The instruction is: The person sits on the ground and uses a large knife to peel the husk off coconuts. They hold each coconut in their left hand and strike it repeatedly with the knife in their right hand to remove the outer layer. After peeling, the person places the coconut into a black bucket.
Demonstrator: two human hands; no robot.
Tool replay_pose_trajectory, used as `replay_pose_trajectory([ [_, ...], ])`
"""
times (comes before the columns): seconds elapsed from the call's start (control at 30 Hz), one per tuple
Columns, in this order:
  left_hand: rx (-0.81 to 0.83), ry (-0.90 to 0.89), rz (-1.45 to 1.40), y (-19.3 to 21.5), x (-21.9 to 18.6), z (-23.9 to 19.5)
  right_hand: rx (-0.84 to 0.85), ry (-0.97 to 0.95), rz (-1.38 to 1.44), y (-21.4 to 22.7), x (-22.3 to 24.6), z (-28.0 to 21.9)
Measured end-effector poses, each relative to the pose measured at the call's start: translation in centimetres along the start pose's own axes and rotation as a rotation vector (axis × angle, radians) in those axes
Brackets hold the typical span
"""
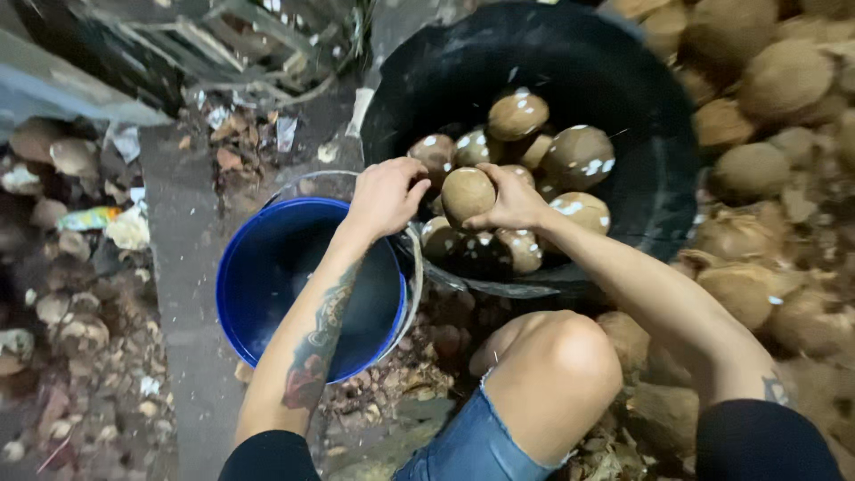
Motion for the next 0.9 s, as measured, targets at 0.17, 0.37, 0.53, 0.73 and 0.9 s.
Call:
replay_pose_trajectory([
  [0.17,0.12,-0.021,0.171,-0.1,-0.9,-0.3,0.238,-0.006,-0.163,-6.4,-3.7,2.7],
  [0.37,0.073,-0.034,0.191,0.4,-1.1,-0.9,0.442,-0.091,-0.306,-10.1,-7.0,1.1],
  [0.53,0.074,-0.042,0.243,0.2,-0.9,-0.9,0.527,-0.037,-0.253,-11.3,-7.0,-0.5],
  [0.73,0.112,-0.037,0.234,1.2,-1.1,-0.9,0.439,0.036,-0.311,-7.5,-3.7,-1.0],
  [0.9,0.154,0.047,0.07,0.8,-0.9,1.4,0.124,0.185,0.075,3.3,0.0,-8.6],
])
Point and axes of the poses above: each hand's wrist, its own z-axis towards the middle knuckle, its own y-axis out of the back of the hand, x = y × z, the point moved 9 cm from there along z, towards the middle knuckle, and after that the axes turned 10 degrees about z, right-handed, at the moved point
